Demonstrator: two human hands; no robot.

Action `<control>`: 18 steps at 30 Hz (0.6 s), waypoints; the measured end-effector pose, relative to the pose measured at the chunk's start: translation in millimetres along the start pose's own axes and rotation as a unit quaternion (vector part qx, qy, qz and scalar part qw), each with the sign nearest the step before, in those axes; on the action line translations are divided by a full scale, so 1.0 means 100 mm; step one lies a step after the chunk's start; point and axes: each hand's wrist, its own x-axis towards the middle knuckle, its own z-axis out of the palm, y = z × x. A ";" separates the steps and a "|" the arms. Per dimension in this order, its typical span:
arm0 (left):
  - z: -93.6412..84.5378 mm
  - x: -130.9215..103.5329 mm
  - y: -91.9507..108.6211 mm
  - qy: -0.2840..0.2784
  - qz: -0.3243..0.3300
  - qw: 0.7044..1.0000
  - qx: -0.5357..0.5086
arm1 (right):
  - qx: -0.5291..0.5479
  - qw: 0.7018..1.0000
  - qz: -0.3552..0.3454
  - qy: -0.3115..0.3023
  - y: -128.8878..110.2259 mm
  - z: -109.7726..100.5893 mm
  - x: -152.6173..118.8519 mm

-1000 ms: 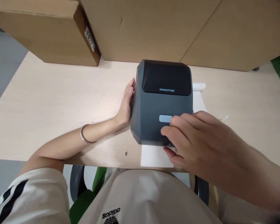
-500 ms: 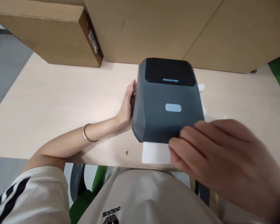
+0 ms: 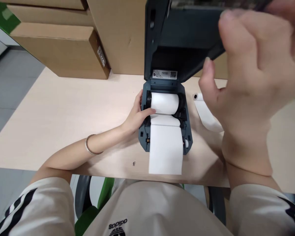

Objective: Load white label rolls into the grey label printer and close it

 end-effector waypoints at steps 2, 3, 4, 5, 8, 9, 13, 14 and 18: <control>-0.01 0.00 -0.03 0.004 0.008 1.000 0.011 | -0.123 0.992 0.022 0.015 0.04 0.03 0.12; -0.02 0.01 -0.04 0.010 0.015 1.000 0.016 | -0.166 0.986 0.023 -0.011 0.07 0.05 0.16; -0.02 0.01 -0.05 0.016 0.022 0.999 0.022 | -0.183 0.982 0.019 -0.045 0.11 0.09 0.20; -0.02 0.01 -0.06 0.022 0.028 0.999 0.028 | -0.186 0.980 0.013 -0.068 0.14 0.14 0.22; -0.03 0.02 -0.05 0.024 0.035 0.998 0.047 | -0.159 0.984 -0.002 -0.076 0.16 0.39 0.22; -0.03 0.02 -0.04 0.022 0.036 0.998 0.054 | -0.148 0.985 -0.004 -0.090 0.13 0.48 0.20; -0.05 0.03 -0.01 0.021 0.033 0.996 0.077 | -0.126 0.969 -0.032 -0.212 0.02 0.77 0.15; -0.05 0.04 -0.01 0.022 0.031 0.996 0.081 | -0.130 0.965 -0.028 -0.225 0.01 0.81 0.15; -0.05 0.04 0.01 0.024 0.026 0.995 0.091 | -0.119 0.966 0.008 -0.230 0.06 0.92 0.24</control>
